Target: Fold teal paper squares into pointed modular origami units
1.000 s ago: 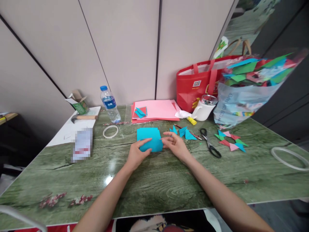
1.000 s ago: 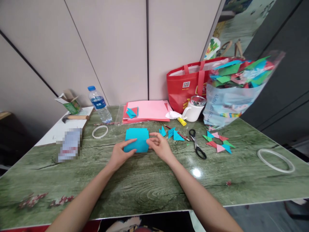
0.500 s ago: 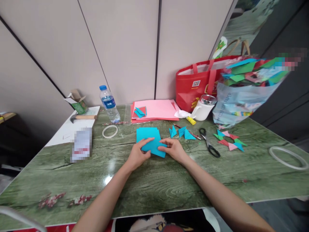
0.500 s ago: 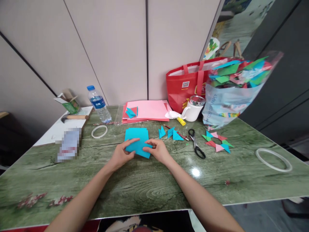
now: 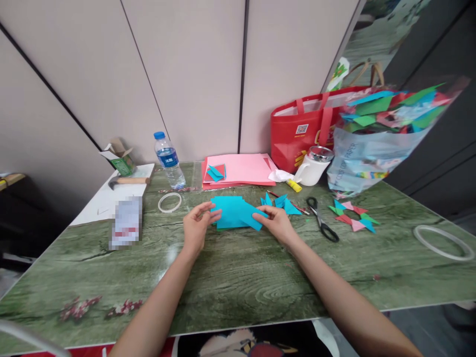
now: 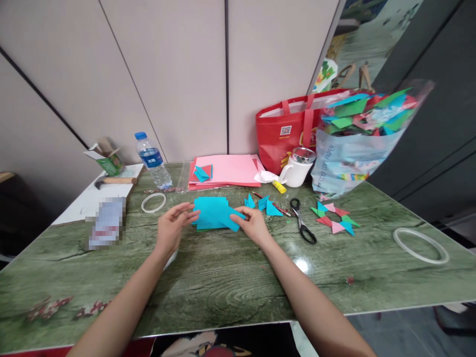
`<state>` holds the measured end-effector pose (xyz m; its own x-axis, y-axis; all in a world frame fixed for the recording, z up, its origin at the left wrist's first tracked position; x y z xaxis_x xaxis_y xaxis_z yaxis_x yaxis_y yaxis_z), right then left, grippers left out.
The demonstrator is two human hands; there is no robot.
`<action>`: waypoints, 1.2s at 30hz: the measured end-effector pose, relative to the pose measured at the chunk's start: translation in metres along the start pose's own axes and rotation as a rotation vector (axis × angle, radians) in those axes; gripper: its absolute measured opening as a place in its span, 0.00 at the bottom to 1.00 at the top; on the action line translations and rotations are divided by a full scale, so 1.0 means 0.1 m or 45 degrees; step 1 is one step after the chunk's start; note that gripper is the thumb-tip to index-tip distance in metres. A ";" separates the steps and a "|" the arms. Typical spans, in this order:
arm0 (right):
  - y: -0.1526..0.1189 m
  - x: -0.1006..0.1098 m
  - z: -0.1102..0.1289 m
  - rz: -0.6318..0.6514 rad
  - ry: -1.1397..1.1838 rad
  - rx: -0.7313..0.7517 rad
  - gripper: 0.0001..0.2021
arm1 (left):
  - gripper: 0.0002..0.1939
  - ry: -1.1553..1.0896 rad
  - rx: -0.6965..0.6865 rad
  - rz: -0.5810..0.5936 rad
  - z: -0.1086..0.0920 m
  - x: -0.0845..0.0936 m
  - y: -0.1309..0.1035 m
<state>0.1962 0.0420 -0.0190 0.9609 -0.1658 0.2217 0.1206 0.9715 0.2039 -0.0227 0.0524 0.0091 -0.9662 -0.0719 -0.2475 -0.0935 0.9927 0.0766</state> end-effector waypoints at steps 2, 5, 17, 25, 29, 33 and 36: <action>-0.02 -0.03 0.02 -0.048 0.011 0.029 0.13 | 0.17 0.125 0.146 0.060 0.06 -0.05 -0.05; -0.08 -0.11 0.10 -0.069 -0.016 0.136 0.11 | 0.21 0.173 0.315 0.212 0.17 -0.17 -0.16; -0.29 -0.34 0.25 0.280 0.103 0.292 0.17 | 0.32 0.238 0.220 0.276 0.22 -0.20 -0.21; -0.24 -0.31 0.19 0.200 0.200 0.079 0.16 | 0.20 0.296 0.171 0.360 0.20 -0.20 -0.18; -0.17 -0.26 0.13 0.096 0.168 0.086 0.13 | 0.15 0.326 0.138 0.314 0.20 -0.16 -0.14; -0.14 -0.24 0.06 0.102 0.265 -0.008 0.13 | 0.17 0.278 0.126 0.338 0.17 -0.17 -0.14; -0.14 -0.25 0.01 0.119 0.454 -0.164 0.15 | 0.29 0.219 0.046 0.362 0.10 -0.19 -0.15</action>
<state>0.1697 0.0320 -0.0262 0.9928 -0.0287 -0.1161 0.0373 0.9967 0.0723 -0.0010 0.0393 0.0030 -0.9790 0.1965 -0.0545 0.1916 0.9779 0.0843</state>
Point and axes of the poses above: each hand's wrist, its own y-axis towards the middle knuckle, its own x-axis out of the back of the hand, z = x × y, the point moved 3 cm from there along y, towards the middle knuckle, and after that the axes turned 4 degrees about -z, right-handed, at the moved point
